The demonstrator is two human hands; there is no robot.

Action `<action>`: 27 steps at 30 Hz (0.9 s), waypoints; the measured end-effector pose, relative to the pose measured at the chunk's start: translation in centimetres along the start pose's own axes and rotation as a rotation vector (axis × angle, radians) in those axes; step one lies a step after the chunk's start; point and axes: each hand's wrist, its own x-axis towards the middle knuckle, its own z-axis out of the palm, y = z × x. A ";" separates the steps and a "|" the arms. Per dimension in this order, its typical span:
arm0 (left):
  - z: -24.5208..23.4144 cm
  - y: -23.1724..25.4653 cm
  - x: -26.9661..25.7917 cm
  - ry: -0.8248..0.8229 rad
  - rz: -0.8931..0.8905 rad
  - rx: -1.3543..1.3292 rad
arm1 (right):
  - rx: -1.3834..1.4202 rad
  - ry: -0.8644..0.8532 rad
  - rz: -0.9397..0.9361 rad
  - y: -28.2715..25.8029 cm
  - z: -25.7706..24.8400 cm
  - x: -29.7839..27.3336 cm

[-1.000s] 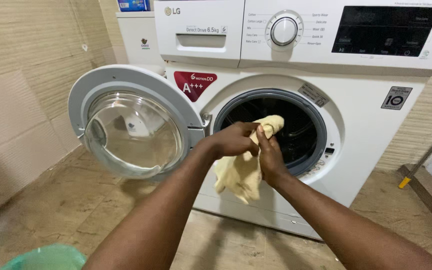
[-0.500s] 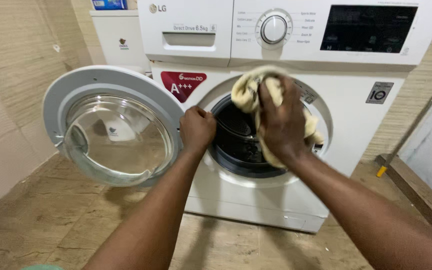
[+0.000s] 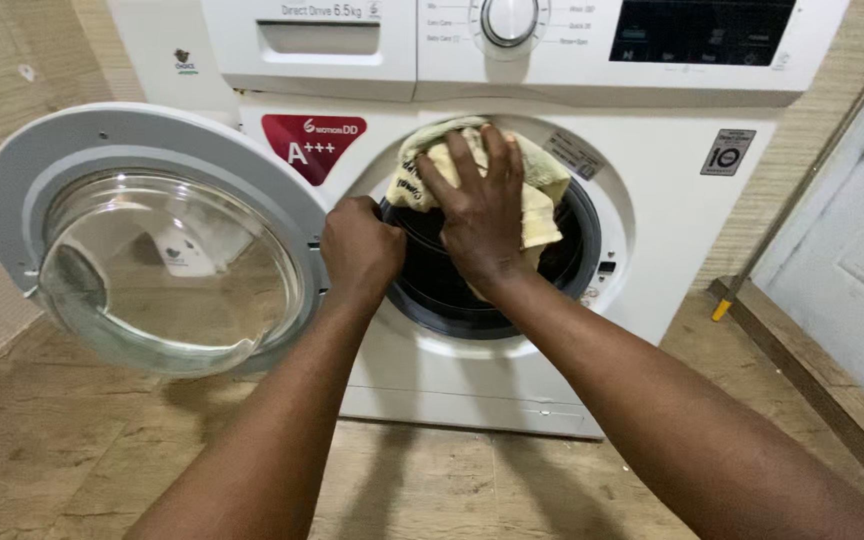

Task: The person wipes the internal and external surfaces of a washing machine drum and door using a cloth that was previously rinsed in a bucket of soapy water.

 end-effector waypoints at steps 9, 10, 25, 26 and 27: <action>2.9 -0.4 -1.0 0.161 0.137 0.107 | -0.004 -0.014 -0.119 5.9 -1.6 -1.5; 2.8 -0.4 -0.8 0.135 0.124 0.120 | -0.016 -0.010 -0.107 6.8 -1.8 -1.7; 0.1 0.4 1.2 -0.054 0.020 0.136 | 0.020 -0.007 -0.075 4.7 -1.1 0.2; -0.2 0.0 1.4 -0.056 0.024 0.114 | 0.039 -0.007 -0.082 3.5 0.0 0.6; -0.4 -0.3 1.7 -0.058 0.028 0.092 | 0.059 -0.008 -0.089 2.1 1.1 1.1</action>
